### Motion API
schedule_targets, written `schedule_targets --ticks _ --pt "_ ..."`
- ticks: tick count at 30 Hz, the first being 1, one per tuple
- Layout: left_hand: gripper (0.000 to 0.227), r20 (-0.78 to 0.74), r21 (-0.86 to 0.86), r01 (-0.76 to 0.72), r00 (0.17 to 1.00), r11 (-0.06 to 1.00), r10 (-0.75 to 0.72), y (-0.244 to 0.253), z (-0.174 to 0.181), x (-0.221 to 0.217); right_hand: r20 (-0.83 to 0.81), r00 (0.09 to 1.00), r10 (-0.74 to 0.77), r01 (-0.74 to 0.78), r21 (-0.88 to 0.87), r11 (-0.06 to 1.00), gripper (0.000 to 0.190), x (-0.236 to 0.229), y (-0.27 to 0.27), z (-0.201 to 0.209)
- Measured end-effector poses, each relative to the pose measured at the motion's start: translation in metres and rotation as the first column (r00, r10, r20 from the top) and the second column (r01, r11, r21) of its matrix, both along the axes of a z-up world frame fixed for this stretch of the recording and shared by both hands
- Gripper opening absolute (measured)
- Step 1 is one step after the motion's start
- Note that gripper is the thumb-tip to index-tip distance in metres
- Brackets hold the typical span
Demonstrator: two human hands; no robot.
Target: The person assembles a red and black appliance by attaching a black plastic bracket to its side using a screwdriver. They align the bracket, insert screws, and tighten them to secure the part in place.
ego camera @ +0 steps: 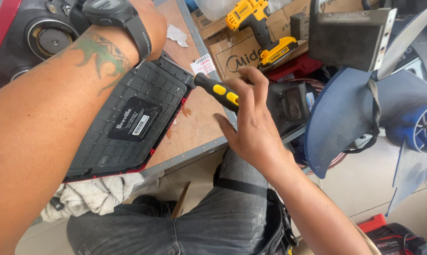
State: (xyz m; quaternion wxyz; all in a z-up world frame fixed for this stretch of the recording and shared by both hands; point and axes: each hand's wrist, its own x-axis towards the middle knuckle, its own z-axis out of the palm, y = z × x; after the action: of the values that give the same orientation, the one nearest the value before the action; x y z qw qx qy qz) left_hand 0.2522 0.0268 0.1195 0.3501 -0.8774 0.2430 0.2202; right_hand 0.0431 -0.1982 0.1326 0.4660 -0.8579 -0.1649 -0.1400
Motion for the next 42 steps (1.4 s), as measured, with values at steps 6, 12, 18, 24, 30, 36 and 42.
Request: schedule_targets --ticks 6,12,18,24,30,36,42 --pt "0.033 0.007 0.148 0.015 1.000 0.989 -0.016 -0.005 -0.003 0.005 -0.146 0.985 -0.087 0.084 -0.024 0.996 0.038 0.007 0.006 -0.011" --pt "0.034 0.005 0.096 -0.004 1.000 0.995 0.004 -0.010 0.014 -0.002 -0.288 0.954 0.084 0.011 0.315 0.949 0.058 0.001 0.001 -0.005" --pt "0.026 0.015 0.045 -0.053 0.998 0.998 0.053 -0.013 0.041 -0.017 -0.180 0.983 -0.032 0.036 0.016 0.999 0.032 0.002 0.009 0.005" --pt "0.027 0.031 0.027 -0.008 0.999 1.000 0.007 -0.020 0.059 -0.022 -0.682 0.726 -0.087 0.231 0.122 0.965 0.047 0.017 0.008 0.014" --pt "0.026 0.037 -0.020 -0.009 0.999 1.000 0.010 -0.015 0.053 -0.023 0.019 1.000 0.008 -0.009 0.022 1.000 0.039 0.007 0.011 0.004" --pt "0.028 0.015 -0.051 0.128 0.992 0.991 -0.127 -0.009 0.048 -0.020 -0.189 0.982 -0.024 0.043 0.096 0.994 0.057 -0.002 0.007 -0.004" --pt "0.022 0.127 -0.395 0.203 0.978 0.896 -0.165 0.001 0.058 -0.007 -0.065 0.997 0.028 -0.028 -0.012 1.000 0.053 -0.011 0.008 -0.013"
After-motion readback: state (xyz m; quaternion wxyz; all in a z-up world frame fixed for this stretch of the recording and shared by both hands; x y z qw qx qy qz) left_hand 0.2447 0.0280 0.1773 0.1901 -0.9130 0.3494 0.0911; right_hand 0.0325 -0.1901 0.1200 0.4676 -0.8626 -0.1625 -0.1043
